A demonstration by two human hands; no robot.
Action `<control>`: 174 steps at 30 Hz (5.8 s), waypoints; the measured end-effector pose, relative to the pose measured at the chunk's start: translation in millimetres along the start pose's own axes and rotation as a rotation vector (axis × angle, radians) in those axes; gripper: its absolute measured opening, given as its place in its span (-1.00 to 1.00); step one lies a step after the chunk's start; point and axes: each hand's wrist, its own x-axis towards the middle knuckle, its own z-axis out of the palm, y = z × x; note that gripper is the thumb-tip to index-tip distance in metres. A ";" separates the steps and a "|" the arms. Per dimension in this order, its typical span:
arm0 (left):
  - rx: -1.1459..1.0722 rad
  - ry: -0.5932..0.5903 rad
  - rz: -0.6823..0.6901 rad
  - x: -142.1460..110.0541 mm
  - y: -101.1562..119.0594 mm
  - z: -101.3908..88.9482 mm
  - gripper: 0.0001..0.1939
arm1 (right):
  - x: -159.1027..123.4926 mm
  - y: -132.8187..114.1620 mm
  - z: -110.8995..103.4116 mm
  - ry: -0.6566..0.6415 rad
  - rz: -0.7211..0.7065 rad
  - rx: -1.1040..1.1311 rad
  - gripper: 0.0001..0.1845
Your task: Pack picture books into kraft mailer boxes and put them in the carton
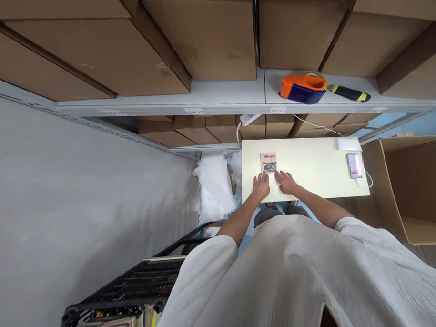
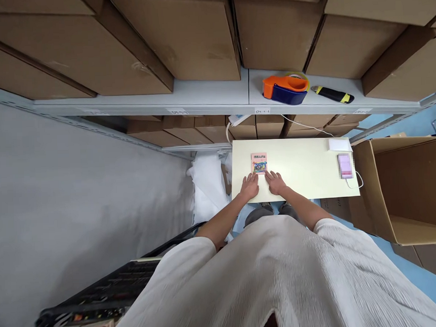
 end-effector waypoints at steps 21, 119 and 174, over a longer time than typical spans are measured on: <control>-0.132 0.060 -0.231 49.7 -65.2 -58.0 0.12 | 133.1 -47.4 -41.8 -0.070 0.052 0.019 0.07; -0.239 0.101 0.090 50.8 219.9 29.1 -0.42 | -186.9 276.1 -14.8 0.329 0.569 0.205 -0.56; -0.320 0.216 0.300 35.7 136.8 -21.2 -0.51 | -139.6 113.4 -204.0 0.968 0.208 -0.071 -0.72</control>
